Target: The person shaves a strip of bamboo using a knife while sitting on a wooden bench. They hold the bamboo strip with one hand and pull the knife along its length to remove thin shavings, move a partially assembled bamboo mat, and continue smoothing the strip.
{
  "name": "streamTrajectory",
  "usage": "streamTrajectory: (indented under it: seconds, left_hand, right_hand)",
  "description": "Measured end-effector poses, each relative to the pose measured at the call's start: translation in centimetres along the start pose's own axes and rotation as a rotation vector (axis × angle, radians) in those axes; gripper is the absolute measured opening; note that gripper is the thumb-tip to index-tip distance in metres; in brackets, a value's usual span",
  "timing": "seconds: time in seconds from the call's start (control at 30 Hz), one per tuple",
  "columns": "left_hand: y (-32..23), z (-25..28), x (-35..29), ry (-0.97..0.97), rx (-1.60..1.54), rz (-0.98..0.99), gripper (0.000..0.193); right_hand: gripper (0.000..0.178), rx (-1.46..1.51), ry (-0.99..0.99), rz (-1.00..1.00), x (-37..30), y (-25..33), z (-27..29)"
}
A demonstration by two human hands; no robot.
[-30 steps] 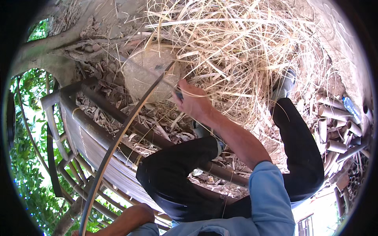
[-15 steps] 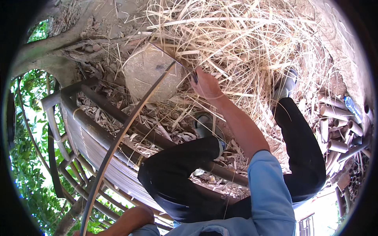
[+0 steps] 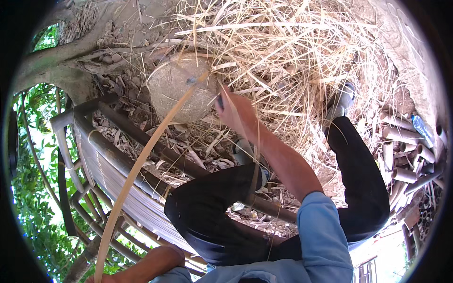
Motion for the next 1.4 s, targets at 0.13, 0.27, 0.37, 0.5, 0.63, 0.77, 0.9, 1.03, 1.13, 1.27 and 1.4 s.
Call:
streamTrajectory:
  seconds: [0.13, 0.27, 0.37, 0.5, 0.63, 0.77, 0.9, 1.03, 1.13, 1.27, 1.4]
  left_hand:
    - [0.3, 0.5, -0.4, 0.143, 0.011, 0.038, 0.039]
    - [2.4, 0.4, -1.5, 0.120, -0.416, 0.364, 0.038]
    - [3.9, -0.7, -2.4, -0.012, -1.059, 0.846, 0.037]
    - [2.2, -0.8, -1.0, -0.291, -1.565, 1.362, 0.036]
    - [-2.0, -0.7, 0.9, -0.343, -1.685, 1.507, 0.033]
    - [-1.2, -0.9, 1.6, -0.413, -1.551, 1.479, 0.032]
    - [-0.4, -0.8, 1.2, -0.514, -1.226, 1.374, 0.031]
    - [-1.7, -0.6, 0.5, -0.488, -1.576, 1.263, 0.029]
    - [-1.7, -0.7, 0.9, -0.402, -1.815, 1.369, 0.027]
    - [-1.5, -1.5, 1.2, -0.498, -1.893, 1.438, 0.023]
    - [-1.5, -1.3, 0.9, -0.547, -1.808, 1.489, 0.022]
  right_hand:
    - [0.024, 0.060, 0.032, 0.031, -1.0, 0.0, -0.5]
    - [0.026, 0.047, 0.035, 0.004, -0.3, -0.8, -1.4]
    - [0.026, 0.065, -0.027, 0.057, -0.2, -1.4, -2.0]
    - [0.025, 0.060, 0.059, -0.256, -0.4, -6.9, -1.6]
    - [0.027, -0.055, 0.093, -0.149, 0.1, -6.2, -1.6]
    - [0.032, -0.049, 0.034, -0.096, -3.4, -4.2, -0.9]
    - [0.033, 0.000, 0.079, -0.188, -4.3, -3.1, 0.2]
    - [0.027, 0.077, 0.201, -0.131, -3.6, 1.2, 0.4]
    - [0.025, 0.047, 0.006, 0.296, -3.7, 4.1, 1.4]
    - [0.023, -0.006, 0.094, -0.020, -1.5, 0.3, 0.5]
    - [0.028, 0.075, 0.151, 0.115, -3.4, 2.1, 0.1]
Point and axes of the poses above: each hand's wrist, its own x-axis towards the middle knuckle, its own z-axis out of the back of the hand, y = z × x, the point moved 2 cm from there along x, towards the middle knuckle, and after that the axes turned 6 degrees about -y, right-handed, at the moved point
